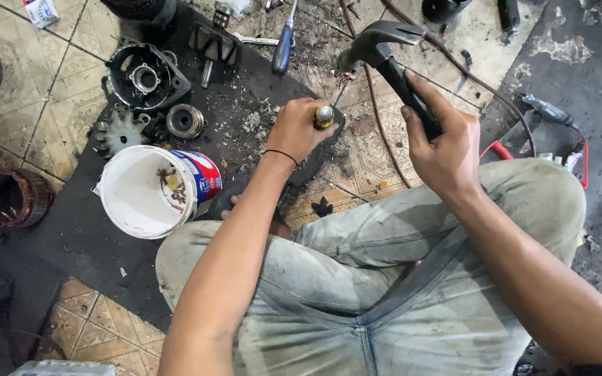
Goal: Hammering a small component using a punch and a hammer on a floor-level workbench.
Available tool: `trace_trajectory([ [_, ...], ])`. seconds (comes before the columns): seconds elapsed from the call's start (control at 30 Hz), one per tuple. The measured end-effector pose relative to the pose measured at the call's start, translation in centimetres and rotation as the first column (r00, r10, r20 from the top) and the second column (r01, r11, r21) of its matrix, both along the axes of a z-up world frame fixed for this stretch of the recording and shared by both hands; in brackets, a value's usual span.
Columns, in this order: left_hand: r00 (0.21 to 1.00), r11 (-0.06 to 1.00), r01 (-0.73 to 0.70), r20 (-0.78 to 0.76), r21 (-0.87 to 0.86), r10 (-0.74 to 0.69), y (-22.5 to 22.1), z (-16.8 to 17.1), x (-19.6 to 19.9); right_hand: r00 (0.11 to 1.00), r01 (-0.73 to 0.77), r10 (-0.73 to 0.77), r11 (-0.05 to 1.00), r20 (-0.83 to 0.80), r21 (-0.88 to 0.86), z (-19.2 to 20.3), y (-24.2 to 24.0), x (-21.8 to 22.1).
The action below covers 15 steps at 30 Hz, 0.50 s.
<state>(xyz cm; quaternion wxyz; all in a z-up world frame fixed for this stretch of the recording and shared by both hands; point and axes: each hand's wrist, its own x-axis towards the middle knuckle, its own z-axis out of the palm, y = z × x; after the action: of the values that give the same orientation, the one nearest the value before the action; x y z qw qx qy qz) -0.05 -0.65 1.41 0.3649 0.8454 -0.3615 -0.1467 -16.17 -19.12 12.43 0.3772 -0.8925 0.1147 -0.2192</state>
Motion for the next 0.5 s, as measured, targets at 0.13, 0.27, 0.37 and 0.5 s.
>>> trace_trajectory([
  [0.13,0.999,0.996,-0.036,0.016,-0.082,0.038,-0.42,-0.31,-0.15,0.995,-0.008,0.006,1.0,-0.103,-0.027,1.37,0.43,0.29],
  [0.27,0.999,0.996,-0.026,0.034,-0.084,0.029,-0.26,-0.03,-0.18,0.994,-0.006,0.005,1.0,-0.109,-0.008,1.11,0.31,0.37],
  [0.37,0.999,0.994,-0.039,0.027,-0.097,0.042,-0.32,-0.2,-0.25,0.993,-0.006,0.005,1.0,-0.115,-0.003,1.22,0.32,0.28],
  [0.5,0.999,0.997,-0.033,0.021,-0.068,0.035,-0.54,-0.6,-0.42,0.994,-0.014,0.012,1.0,-0.105,-0.016,1.05,0.31,0.27],
])
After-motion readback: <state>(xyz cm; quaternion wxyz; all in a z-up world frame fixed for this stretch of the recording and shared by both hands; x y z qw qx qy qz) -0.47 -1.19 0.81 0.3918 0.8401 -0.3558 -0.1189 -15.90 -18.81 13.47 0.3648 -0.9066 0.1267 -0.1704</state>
